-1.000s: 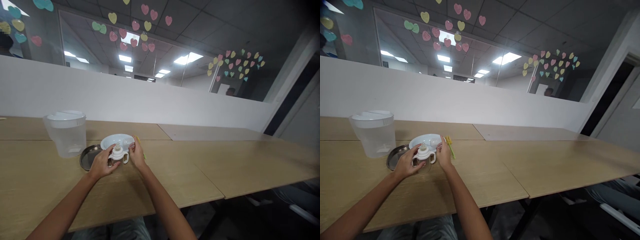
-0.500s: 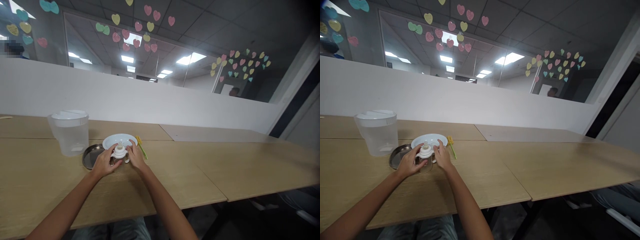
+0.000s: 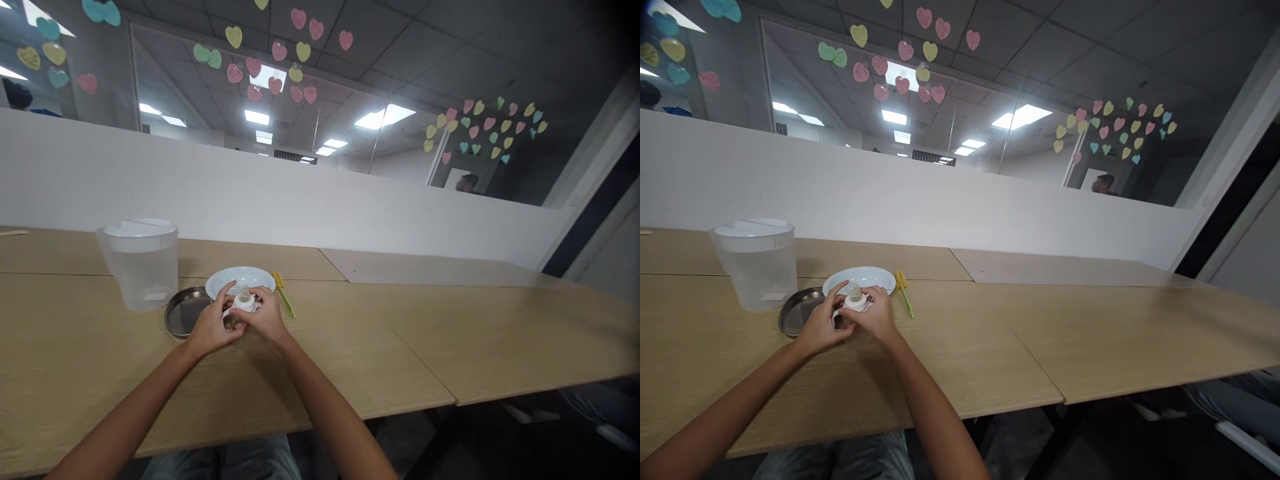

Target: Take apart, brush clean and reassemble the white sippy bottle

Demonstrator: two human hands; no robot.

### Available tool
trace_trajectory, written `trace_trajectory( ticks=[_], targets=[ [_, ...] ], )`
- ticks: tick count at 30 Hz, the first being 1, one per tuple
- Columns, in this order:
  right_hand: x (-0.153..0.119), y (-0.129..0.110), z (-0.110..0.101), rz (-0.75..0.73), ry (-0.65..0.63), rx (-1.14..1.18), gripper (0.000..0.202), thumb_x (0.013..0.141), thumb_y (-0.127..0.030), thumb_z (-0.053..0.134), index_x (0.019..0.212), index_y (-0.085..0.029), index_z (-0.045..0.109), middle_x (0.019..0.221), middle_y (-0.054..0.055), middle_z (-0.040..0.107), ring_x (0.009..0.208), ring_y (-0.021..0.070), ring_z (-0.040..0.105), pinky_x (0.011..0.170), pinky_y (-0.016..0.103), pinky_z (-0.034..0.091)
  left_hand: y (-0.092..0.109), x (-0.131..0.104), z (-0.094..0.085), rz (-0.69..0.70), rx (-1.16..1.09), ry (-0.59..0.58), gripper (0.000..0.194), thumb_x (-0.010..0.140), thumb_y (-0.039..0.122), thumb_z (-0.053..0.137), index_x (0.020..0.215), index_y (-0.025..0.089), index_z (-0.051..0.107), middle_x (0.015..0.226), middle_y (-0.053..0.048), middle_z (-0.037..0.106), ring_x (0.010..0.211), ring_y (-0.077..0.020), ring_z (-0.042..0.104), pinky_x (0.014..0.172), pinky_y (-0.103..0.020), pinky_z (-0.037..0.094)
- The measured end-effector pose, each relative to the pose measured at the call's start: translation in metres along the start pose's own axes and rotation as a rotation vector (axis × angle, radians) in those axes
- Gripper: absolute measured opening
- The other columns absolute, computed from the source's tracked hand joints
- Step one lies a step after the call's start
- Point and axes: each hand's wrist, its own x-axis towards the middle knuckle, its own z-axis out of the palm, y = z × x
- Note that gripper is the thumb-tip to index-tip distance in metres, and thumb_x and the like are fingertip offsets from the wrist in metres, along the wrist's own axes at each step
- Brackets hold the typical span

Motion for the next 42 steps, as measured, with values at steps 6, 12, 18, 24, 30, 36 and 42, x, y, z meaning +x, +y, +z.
trace_trajectory(
  ticks=[6,12,18,24,30,36,42],
  targets=[
    [0.008,-0.01,-0.021,0.251,-0.277,0.313,0.055,0.05,-0.031,0.081,0.102,-0.018,0.067,0.096,0.004,0.067,0.09,0.0174,0.06,0.083,0.03,0.046,0.003,-0.001,0.0,-0.024,0.013,-0.019,0.079,0.067,0.03,0.065,0.136,0.022,0.028,0.102,-0.006,0.064,0.089,-0.0196,0.063,0.08,-0.032,0.05],
    [0.021,0.011,-0.034,0.203,-0.212,0.324,0.064,0.052,-0.021,0.077,0.114,-0.023,0.06,0.111,0.005,0.062,0.093,0.0164,0.058,0.074,0.026,0.048,-0.003,-0.001,0.003,0.025,0.059,0.002,0.078,0.067,0.028,0.064,0.135,0.024,0.027,0.106,-0.008,0.062,0.095,-0.0224,0.061,0.081,-0.036,0.05],
    [0.026,0.024,-0.034,0.212,0.268,0.228,0.029,0.077,-0.036,0.054,0.094,-0.014,0.062,0.09,0.008,0.064,0.081,0.0155,0.059,0.075,0.029,0.048,0.001,-0.002,0.002,0.004,0.094,-0.002,0.084,0.066,0.029,0.064,0.138,0.022,0.022,0.106,-0.007,0.062,0.093,-0.0212,0.062,0.082,-0.034,0.049],
    [0.012,-0.009,-0.024,0.106,-0.182,0.247,0.055,0.058,-0.038,0.076,0.107,-0.018,0.062,0.101,0.007,0.065,0.093,0.0183,0.059,0.083,0.031,0.045,0.005,-0.003,0.001,-0.031,0.087,-0.011,0.087,0.067,0.026,0.063,0.142,0.019,0.018,0.099,-0.006,0.063,0.073,-0.0161,0.061,0.071,-0.029,0.049],
    [0.007,-0.021,-0.028,0.156,-0.285,0.24,0.045,0.061,-0.037,0.076,0.101,-0.017,0.068,0.097,0.005,0.067,0.089,0.0191,0.06,0.081,0.032,0.047,0.005,-0.002,0.003,-0.023,0.067,-0.004,0.087,0.067,0.028,0.062,0.142,0.019,0.018,0.1,-0.006,0.06,0.077,-0.0164,0.061,0.07,-0.028,0.049],
    [0.016,-0.008,-0.028,0.18,-0.149,0.347,0.049,0.059,-0.037,0.077,0.103,-0.017,0.066,0.098,0.006,0.067,0.087,0.0175,0.061,0.081,0.031,0.049,0.005,-0.002,0.004,-0.016,0.07,0.001,0.086,0.069,0.03,0.062,0.141,0.019,0.018,0.101,-0.006,0.06,0.085,-0.0189,0.061,0.077,-0.031,0.049],
    [0.024,-0.014,-0.033,0.304,-0.084,0.626,0.058,0.049,-0.037,0.081,0.1,-0.016,0.063,0.087,0.004,0.065,0.073,0.0139,0.058,0.06,0.025,0.052,0.003,-0.001,0.005,-0.005,0.062,-0.001,0.086,0.07,0.033,0.062,0.142,0.02,0.017,0.102,-0.005,0.06,0.086,-0.0191,0.062,0.08,-0.031,0.049]
  ],
)
